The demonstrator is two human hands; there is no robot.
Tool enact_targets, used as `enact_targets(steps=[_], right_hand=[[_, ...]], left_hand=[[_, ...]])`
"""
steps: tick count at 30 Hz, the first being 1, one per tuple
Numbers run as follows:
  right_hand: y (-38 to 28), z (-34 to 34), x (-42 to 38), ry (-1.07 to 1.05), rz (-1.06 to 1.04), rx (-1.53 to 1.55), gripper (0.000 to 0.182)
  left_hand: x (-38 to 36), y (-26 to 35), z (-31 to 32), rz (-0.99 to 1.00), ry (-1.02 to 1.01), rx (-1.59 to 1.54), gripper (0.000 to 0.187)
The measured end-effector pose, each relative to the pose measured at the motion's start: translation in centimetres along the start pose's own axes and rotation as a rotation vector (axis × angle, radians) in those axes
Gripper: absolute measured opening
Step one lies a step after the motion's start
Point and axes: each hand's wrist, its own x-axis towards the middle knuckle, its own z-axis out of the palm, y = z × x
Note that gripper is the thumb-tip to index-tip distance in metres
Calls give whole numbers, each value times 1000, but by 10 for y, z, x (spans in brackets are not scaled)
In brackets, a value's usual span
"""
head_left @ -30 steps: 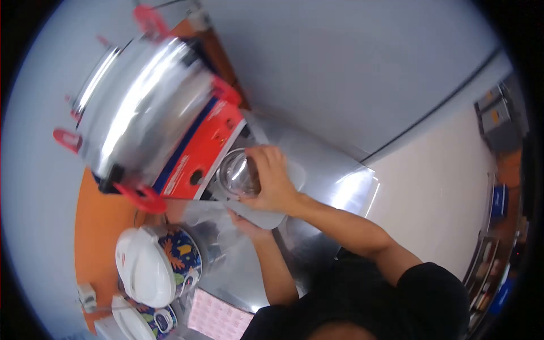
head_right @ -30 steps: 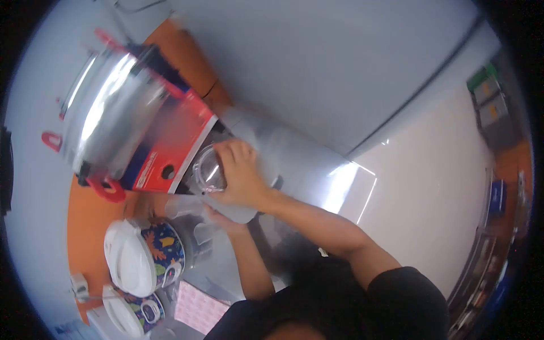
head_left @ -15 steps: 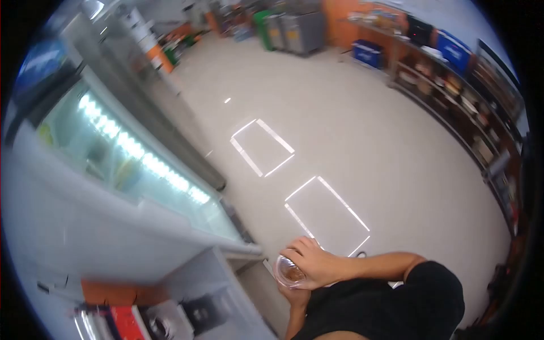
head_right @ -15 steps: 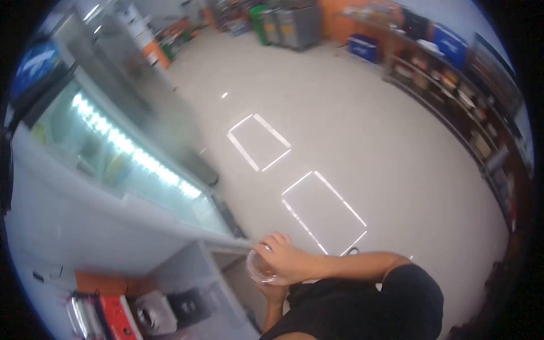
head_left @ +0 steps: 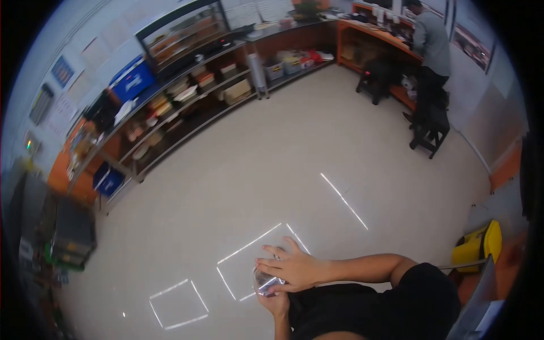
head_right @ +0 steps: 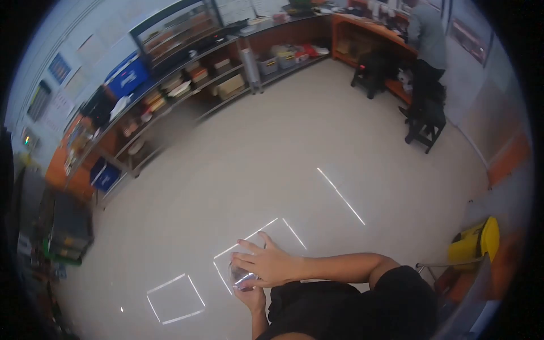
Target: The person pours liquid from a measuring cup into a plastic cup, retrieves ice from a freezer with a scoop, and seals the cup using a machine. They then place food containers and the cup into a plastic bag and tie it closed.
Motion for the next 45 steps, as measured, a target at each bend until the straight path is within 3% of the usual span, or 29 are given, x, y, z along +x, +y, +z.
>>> enact_targets(steps=[2, 4, 6, 8, 12, 14, 15, 17, 18, 22, 23, 26, 27, 28, 30, 31, 33, 34, 36, 38, 41, 42, 44, 45], right_hand=[[64, -24, 18, -31, 101, -103, 69], [121, -33, 36, -28, 111, -71, 66], [184, -56, 69, -22, 123, -34, 63], [242, -97, 85, -14, 264, -73, 61], [361, -181, 98, 46, 542, -150, 59], [436, -215, 97, 177, 887, -177, 60], [470, -224, 94, 193, 902, -172, 60], [545, -245, 89, 652, 977, 264, 52], [579, -255, 89, 652, 991, 261, 52], [760, -284, 93, 890, 1070, 523, 36], [788, -293, 104, 952, 1132, 682, 29], [899, -362, 131, 967, 1137, 1023, 23], [935, -385, 142, 922, 1163, 1062, 18], [981, -399, 152, 931, 1171, 1051, 18], [1071, -422, 172, 875, 1106, 1100, 17], [1115, -443, 187, 888, 1109, 1100, 17], [1183, -482, 209, 906, 1128, 999, 18], [1217, -495, 221, 917, 1131, 996, 18], [1291, -534, 226, 1036, 1142, 931, 21], [1356, -584, 227, 1065, 1194, 967, 22], [1465, -664, 231, 1186, 1104, 983, 22], [1501, -694, 233, 1218, 1110, 975, 22], [1564, -748, 229, 1344, 890, 1042, 21], [1599, -771, 218, 1375, 909, 1038, 21]], left_hand=[[62, -29, 37, -43, -113, 50, 74], [129, -37, 83, 73, -375, 171, 77], [211, -48, 136, 18, -455, 113, 76], [268, -51, 200, -101, -562, -8, 75], [367, -73, 324, -50, -803, 66, 64], [422, -72, 405, -52, -923, 87, 64], [447, -76, 439, -55, -1019, 97, 63], [500, -112, 510, -109, -1111, 79, 63], [517, -125, 544, -182, -1176, 58, 63], [594, -175, 680, -87, -1202, 152, 74], [619, -182, 707, -188, -1230, 98, 86], [707, -199, 782, -231, -1320, 252, 93], [729, -174, 817, -492, -1345, -80, 82], [761, -189, 850, -495, -1356, -89, 82], [825, -222, 908, -529, -1112, 266, 57], [864, -232, 946, -528, -1124, 271, 57], [923, -245, 1011, -680, -1182, 357, 39], [948, -243, 1045, -679, -1193, 359, 39], [986, -237, 1133, -742, -1055, 70, 33], [1026, -239, 1216, -740, -1104, 29, 32], [1090, -256, 1340, -842, -1075, -165, 34], [1110, -264, 1384, -847, -1104, -154, 34], [1142, -269, 1471, -761, -934, -269, 35], [1159, -276, 1516, -781, -957, -253, 35]])
